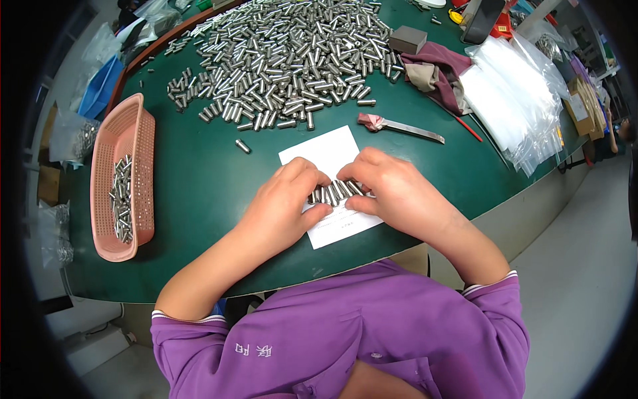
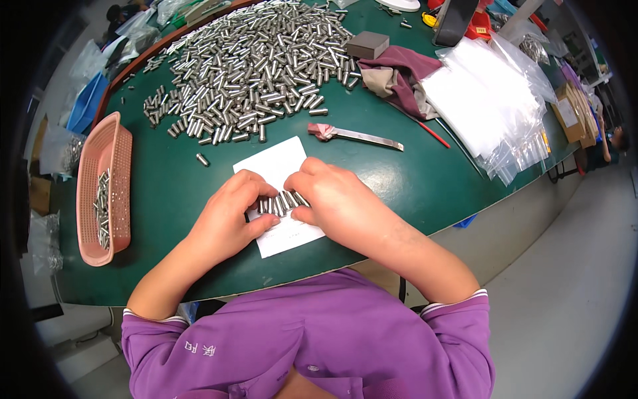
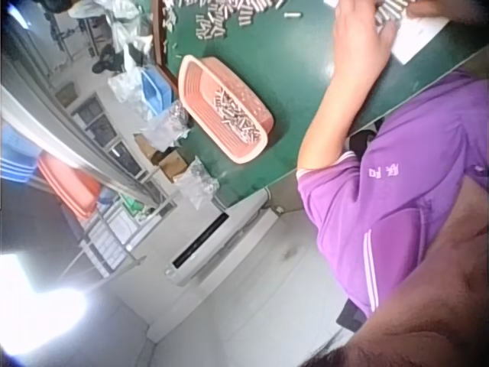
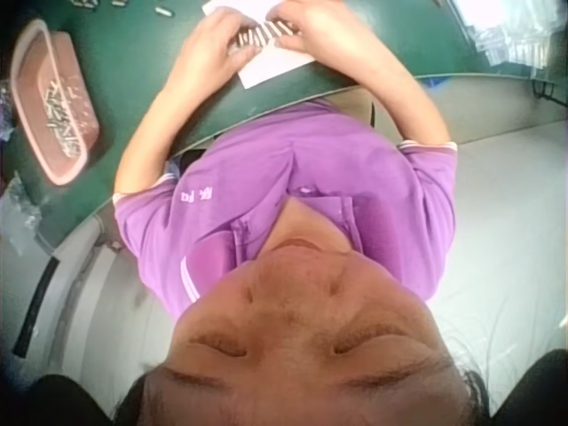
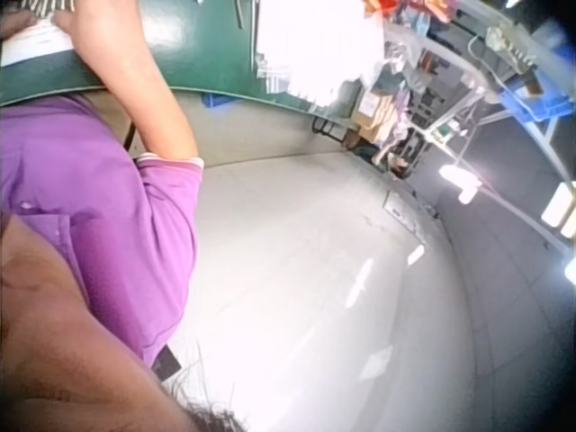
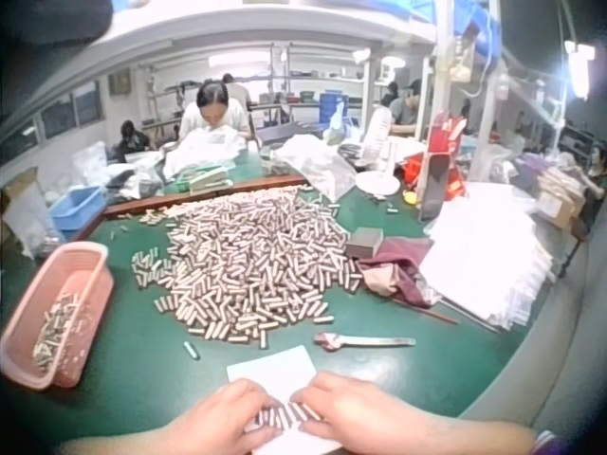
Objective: The person sits at a green workbench and sorts small cylindrical metal parts. They pick up individual parts from a large pile, inspect them, and place them in a neat row on a white sheet of paper. The person occasionally uses a metal file to rub the surface of a part.
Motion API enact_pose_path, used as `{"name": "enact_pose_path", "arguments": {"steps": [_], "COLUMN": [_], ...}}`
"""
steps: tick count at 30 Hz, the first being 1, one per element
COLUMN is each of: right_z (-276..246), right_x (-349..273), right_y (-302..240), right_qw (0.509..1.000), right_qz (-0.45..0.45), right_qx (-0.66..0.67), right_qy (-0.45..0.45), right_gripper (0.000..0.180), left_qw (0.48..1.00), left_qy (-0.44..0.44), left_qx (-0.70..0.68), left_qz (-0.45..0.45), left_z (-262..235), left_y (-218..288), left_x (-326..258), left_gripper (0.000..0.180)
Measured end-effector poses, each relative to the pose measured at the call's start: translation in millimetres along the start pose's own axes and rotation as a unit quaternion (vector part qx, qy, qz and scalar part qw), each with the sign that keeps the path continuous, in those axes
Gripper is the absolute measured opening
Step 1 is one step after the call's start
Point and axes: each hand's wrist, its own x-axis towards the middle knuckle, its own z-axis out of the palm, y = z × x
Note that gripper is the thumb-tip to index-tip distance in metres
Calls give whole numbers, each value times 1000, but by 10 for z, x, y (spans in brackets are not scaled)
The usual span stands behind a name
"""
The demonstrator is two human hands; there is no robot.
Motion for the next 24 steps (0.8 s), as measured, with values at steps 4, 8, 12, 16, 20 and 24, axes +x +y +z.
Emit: {"name": "enact_pose_path", "arguments": {"steps": [4, 8, 12, 16, 20, 24], "right_z": [-64, 3, -6, -98, -56, -27], "right_x": [-5, 24, 27, 25, 44, 48], "right_y": [34, -16, 0, 16, 24, 12], "right_qw": [999, 1000, 1000, 999, 1000, 999], "right_qz": [19, 3, 0, 24, 6, 9], "right_qx": [-25, 20, 26, -4, 23, 39], "right_qy": [-7, 12, -7, -25, -5, 20], "right_gripper": [36, 37, 40, 40, 37, 37], "left_qw": [1000, 999, 999, 999, 999, 998], "left_qy": [-23, 23, 31, 39, 39, 36], "left_qx": [-17, -34, 7, 7, -4, -26], "left_qz": [-2, -14, -14, -14, -14, -34], "left_z": [-61, 33, 69, 45, 49, 35], "left_y": [-25, 104, 84, 35, 22, 64], "left_x": [-15, -10, -9, -25, 0, 12], "left_gripper": [41, 37, 36, 36, 36, 35]}}
